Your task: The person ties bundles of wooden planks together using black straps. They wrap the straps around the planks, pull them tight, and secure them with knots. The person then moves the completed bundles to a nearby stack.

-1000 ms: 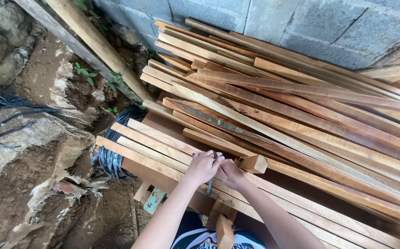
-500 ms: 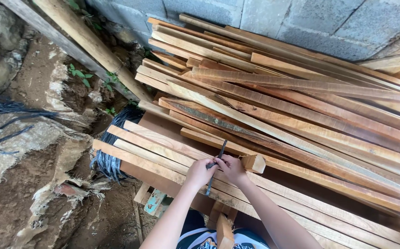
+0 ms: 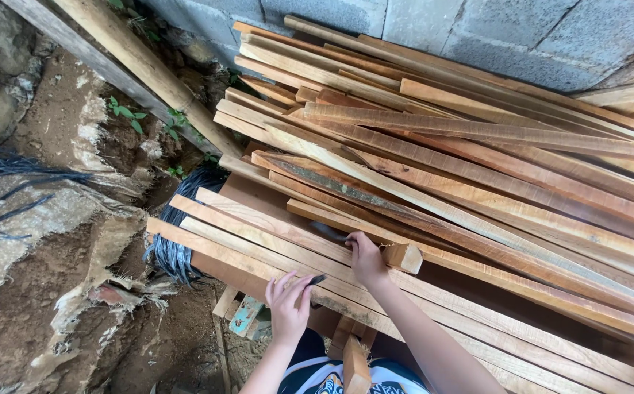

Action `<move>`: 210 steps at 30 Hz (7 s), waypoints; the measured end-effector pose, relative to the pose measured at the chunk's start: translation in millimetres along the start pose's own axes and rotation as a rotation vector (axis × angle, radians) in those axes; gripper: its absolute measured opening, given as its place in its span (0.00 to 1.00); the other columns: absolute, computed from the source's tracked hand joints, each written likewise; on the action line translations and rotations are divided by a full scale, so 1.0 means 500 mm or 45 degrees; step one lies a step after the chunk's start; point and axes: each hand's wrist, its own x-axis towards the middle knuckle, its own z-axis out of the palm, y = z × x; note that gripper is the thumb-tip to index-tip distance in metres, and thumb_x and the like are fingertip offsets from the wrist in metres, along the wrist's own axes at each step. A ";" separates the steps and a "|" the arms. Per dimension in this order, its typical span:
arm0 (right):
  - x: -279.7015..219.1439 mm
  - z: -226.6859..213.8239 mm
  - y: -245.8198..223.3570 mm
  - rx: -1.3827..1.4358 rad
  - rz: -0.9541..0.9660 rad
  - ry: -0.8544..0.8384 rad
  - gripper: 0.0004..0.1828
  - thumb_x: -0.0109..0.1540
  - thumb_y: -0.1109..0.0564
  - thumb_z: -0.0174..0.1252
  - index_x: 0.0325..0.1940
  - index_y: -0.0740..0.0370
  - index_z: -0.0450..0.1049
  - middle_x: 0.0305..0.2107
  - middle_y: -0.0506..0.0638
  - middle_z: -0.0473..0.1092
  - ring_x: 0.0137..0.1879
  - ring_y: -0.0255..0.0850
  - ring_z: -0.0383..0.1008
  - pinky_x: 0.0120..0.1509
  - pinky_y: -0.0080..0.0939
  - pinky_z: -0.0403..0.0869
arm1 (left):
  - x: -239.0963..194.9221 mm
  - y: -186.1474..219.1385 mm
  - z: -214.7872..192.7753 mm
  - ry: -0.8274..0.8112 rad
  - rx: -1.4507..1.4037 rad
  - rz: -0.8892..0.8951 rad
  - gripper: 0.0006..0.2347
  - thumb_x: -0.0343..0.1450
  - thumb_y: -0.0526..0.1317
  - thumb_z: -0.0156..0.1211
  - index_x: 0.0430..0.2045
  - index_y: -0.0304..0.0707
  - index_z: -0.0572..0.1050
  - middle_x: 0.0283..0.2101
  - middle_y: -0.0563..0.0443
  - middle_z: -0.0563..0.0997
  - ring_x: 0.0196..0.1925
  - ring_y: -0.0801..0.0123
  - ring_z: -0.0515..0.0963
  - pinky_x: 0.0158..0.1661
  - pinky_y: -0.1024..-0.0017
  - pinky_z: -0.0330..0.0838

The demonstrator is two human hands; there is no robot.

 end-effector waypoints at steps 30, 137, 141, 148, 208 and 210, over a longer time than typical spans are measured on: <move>0.061 -0.038 -0.084 0.263 0.236 -0.349 0.11 0.67 0.64 0.50 0.46 0.61 0.78 0.39 0.47 0.79 0.42 0.39 0.78 0.49 0.36 0.75 | -0.104 0.063 -0.157 0.075 -0.016 0.103 0.09 0.67 0.36 0.62 0.39 0.47 0.81 0.42 0.63 0.86 0.55 0.70 0.79 0.66 0.57 0.61; 0.007 0.002 -0.035 0.108 -0.065 0.032 0.16 0.60 0.62 0.65 0.51 0.50 0.83 0.34 0.48 0.80 0.40 0.46 0.82 0.44 0.42 0.80 | 0.208 0.024 0.130 -0.338 -1.021 -1.189 0.08 0.69 0.38 0.69 0.36 0.31 0.84 0.31 0.47 0.84 0.28 0.73 0.81 0.33 0.78 0.80; 0.020 0.003 -0.054 0.254 -0.113 0.112 0.10 0.63 0.61 0.63 0.47 0.53 0.84 0.42 0.47 0.79 0.47 0.45 0.82 0.50 0.41 0.79 | 0.203 0.050 0.112 -0.145 -0.954 -1.180 0.11 0.74 0.45 0.62 0.39 0.37 0.85 0.35 0.46 0.85 0.35 0.71 0.80 0.38 0.72 0.78; 0.028 -0.015 -0.070 0.727 0.335 -0.083 0.09 0.66 0.61 0.59 0.46 0.58 0.85 0.39 0.51 0.82 0.48 0.38 0.80 0.58 0.44 0.76 | 0.164 0.110 0.046 -0.173 -0.800 -0.881 0.12 0.78 0.47 0.55 0.42 0.47 0.86 0.46 0.49 0.87 0.53 0.68 0.83 0.54 0.66 0.75; 0.046 0.110 0.092 0.915 1.128 -0.473 0.19 0.72 0.55 0.45 0.39 0.71 0.78 0.32 0.58 0.81 0.35 0.38 0.77 0.44 0.32 0.73 | 0.083 0.033 0.063 -0.075 -0.943 -0.851 0.21 0.81 0.47 0.33 0.19 0.38 0.67 0.28 0.47 0.78 0.37 0.63 0.79 0.48 0.68 0.70; 0.036 0.160 0.138 0.402 1.129 -0.382 0.19 0.66 0.44 0.53 0.30 0.52 0.84 0.24 0.48 0.80 0.36 0.36 0.81 0.40 0.34 0.78 | 0.121 0.053 0.069 0.014 -0.981 -0.826 0.19 0.83 0.43 0.39 0.18 0.42 0.63 0.25 0.52 0.76 0.36 0.66 0.77 0.49 0.69 0.68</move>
